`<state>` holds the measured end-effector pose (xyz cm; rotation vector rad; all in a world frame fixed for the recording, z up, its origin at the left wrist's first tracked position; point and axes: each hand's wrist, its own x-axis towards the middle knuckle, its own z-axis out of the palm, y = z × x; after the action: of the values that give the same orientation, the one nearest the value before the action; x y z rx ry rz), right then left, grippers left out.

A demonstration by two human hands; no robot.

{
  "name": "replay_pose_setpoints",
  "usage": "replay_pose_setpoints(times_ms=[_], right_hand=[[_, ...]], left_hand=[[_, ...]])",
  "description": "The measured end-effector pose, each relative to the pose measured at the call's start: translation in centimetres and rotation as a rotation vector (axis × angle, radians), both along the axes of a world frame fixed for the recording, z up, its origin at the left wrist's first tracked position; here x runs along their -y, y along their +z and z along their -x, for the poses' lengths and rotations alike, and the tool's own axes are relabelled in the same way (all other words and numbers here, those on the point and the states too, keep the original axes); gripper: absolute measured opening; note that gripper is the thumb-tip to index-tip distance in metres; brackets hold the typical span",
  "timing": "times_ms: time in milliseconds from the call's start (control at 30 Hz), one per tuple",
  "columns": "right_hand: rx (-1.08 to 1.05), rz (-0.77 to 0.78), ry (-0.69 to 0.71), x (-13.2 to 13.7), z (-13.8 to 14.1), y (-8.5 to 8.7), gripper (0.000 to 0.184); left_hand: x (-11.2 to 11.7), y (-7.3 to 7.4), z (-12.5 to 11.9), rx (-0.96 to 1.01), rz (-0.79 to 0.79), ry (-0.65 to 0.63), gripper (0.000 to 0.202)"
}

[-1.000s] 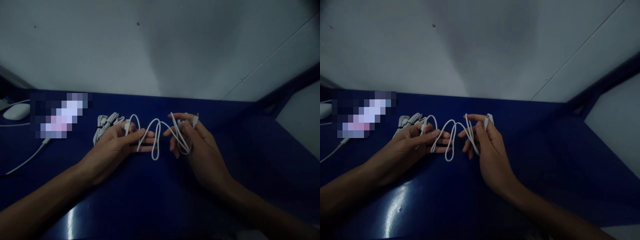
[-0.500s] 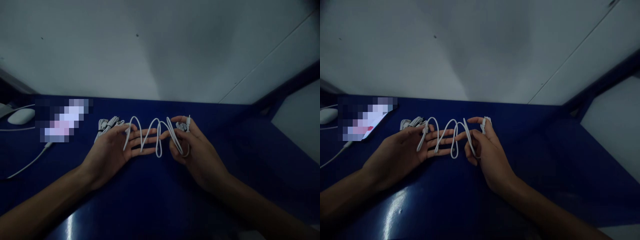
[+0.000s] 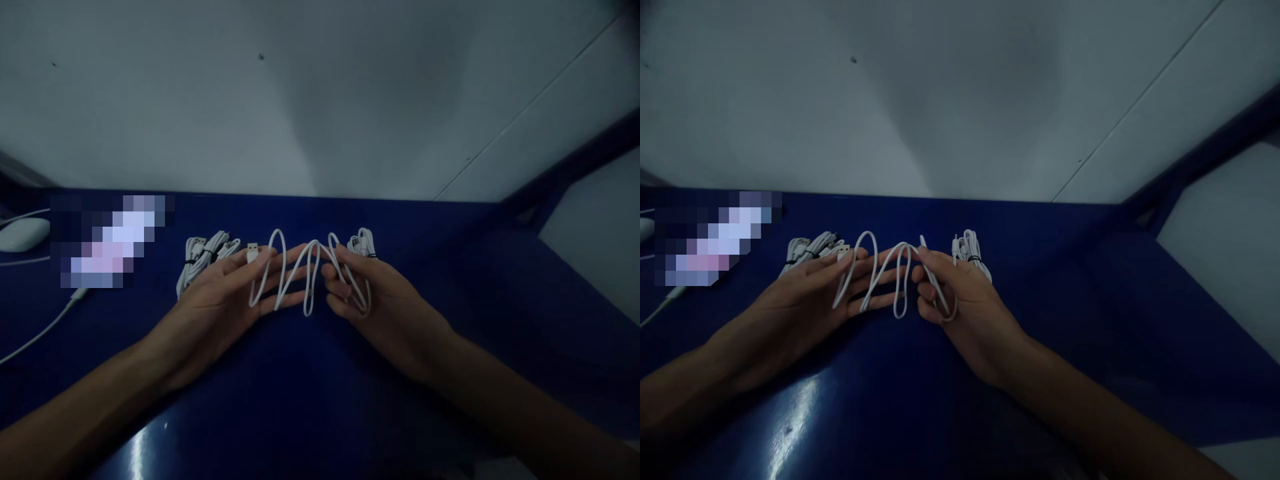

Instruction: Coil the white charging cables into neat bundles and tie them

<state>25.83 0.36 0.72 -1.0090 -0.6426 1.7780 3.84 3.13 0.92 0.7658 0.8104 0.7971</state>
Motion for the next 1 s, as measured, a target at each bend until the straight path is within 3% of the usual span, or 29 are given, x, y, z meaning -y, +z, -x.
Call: replay_pose_setpoints(times_ms=[167, 300, 467, 567, 733, 867, 1000], right_hand=[[0.177, -0.071, 0.031, 0.1, 0.0, -0.3, 0.035], [0.428, -0.187, -0.038, 0.8, 0.3, -0.4, 0.043], [0.585, -0.324, -0.121, 1.6, 0.9, -0.5, 0.059], [0.700, -0.411, -0.151, 2.2, 1.4, -0.7, 0.053], [0.893, -0.558, -0.150, 3.4, 2.1, -1.1, 0.040], [0.747, -0.496, -0.005, 3.7, 2.2, -0.6, 0.042], [0.487, -0.295, 0.069, 3.5, 2.0, 0.0, 0.044]], left_hand=[[0.2, -0.6, 0.0, -0.016, -0.047, -0.009, 0.019], [0.6, -0.8, -0.2, -0.060, -0.104, 0.014, 0.015], [1.1, -0.7, -0.4, -0.236, -0.257, 0.086, 0.021], [1.4, -0.8, -0.4, -0.291, -0.348, 0.107, 0.019], [1.7, -0.9, -0.5, -0.266, -0.295, 0.091, 0.021], [1.9, -0.7, -0.4, -0.292, -0.280, 0.085, 0.020], [1.9, 0.0, -0.3, -0.200, -0.208, -0.053, 0.022]])
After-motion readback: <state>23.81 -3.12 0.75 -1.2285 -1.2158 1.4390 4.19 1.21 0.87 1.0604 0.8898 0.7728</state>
